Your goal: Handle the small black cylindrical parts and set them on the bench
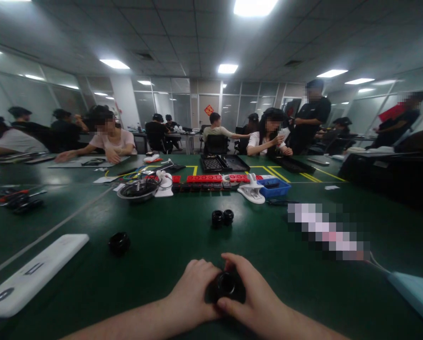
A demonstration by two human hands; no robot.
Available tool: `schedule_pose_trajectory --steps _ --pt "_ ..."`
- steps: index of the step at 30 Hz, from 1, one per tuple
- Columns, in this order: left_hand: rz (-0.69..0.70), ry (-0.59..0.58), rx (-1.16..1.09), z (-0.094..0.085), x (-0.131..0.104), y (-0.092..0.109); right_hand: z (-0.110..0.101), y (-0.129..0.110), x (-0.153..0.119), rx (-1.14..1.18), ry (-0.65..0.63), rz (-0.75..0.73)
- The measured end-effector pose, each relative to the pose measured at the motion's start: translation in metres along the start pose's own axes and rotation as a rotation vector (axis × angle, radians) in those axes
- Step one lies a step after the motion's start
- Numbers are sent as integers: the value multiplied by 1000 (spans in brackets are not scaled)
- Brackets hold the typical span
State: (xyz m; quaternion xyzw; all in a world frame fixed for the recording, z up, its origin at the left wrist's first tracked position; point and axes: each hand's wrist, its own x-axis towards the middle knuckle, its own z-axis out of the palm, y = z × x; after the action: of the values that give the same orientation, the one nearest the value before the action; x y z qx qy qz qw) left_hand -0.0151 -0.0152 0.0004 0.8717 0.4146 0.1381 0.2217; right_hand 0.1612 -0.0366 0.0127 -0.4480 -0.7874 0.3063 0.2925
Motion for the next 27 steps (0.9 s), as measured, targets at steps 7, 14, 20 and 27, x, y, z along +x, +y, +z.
schedule_pose_trajectory --steps 7,14,20,27 --pt "7 27 -62 2 -1 -4 -2 -7 -3 20 -54 -139" --pt "12 36 -46 3 -1 -4 -1 -2 0 -23 -2 -20" --pt "22 21 -56 1 -2 -4 -5 -2 0 -21 -55 -208" --pt "16 24 9 3 0 -4 -5 -2 8 -116 51 -95"
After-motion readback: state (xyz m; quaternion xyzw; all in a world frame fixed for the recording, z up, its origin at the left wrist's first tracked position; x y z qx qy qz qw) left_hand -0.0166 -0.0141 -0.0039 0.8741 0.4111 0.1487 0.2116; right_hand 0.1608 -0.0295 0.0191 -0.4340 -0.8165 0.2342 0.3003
